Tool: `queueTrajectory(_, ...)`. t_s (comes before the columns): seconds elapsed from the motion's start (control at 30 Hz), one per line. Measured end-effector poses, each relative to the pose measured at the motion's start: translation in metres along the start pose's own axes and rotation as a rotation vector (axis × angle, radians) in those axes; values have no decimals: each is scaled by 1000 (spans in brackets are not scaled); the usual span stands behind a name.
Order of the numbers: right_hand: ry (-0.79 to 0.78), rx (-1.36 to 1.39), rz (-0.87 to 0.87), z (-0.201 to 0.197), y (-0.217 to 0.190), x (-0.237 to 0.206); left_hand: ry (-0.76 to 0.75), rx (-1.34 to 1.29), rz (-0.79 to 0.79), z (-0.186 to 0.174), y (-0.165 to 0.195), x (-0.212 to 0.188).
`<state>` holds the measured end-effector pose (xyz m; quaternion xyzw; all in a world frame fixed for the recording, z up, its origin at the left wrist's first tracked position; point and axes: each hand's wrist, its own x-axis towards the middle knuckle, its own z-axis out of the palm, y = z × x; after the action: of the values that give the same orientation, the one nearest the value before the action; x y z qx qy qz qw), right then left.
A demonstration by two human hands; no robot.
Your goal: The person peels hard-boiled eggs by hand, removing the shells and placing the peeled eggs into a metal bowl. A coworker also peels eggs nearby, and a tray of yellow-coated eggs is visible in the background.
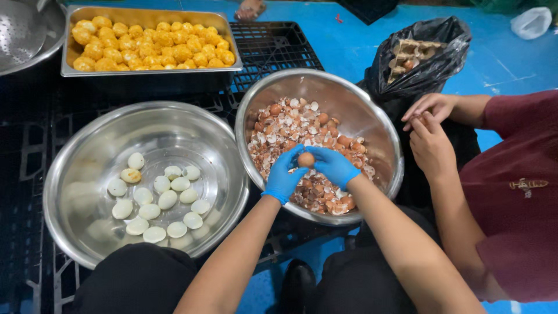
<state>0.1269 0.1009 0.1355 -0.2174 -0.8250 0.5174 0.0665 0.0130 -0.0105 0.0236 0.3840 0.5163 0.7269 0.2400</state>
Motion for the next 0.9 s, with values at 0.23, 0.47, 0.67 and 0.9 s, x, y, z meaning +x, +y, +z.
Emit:
queueTrajectory(0.23, 14, -33, 95, -9, -3, -5, -25, 182, -23, 0, 6, -3)
queueTrajectory(0.47, 256, -245, 59, -2, -2, 4, -57, 18, -162, -1, 11, -1)
queueTrajectory(0.67, 261, -161, 23, -12, 12, 6, -61, 51, -123, -4, 17, -3)
queueTrajectory(0.9, 268, -391, 18, -16, 14, -1, -75, 4, -133, -5, 15, -1)
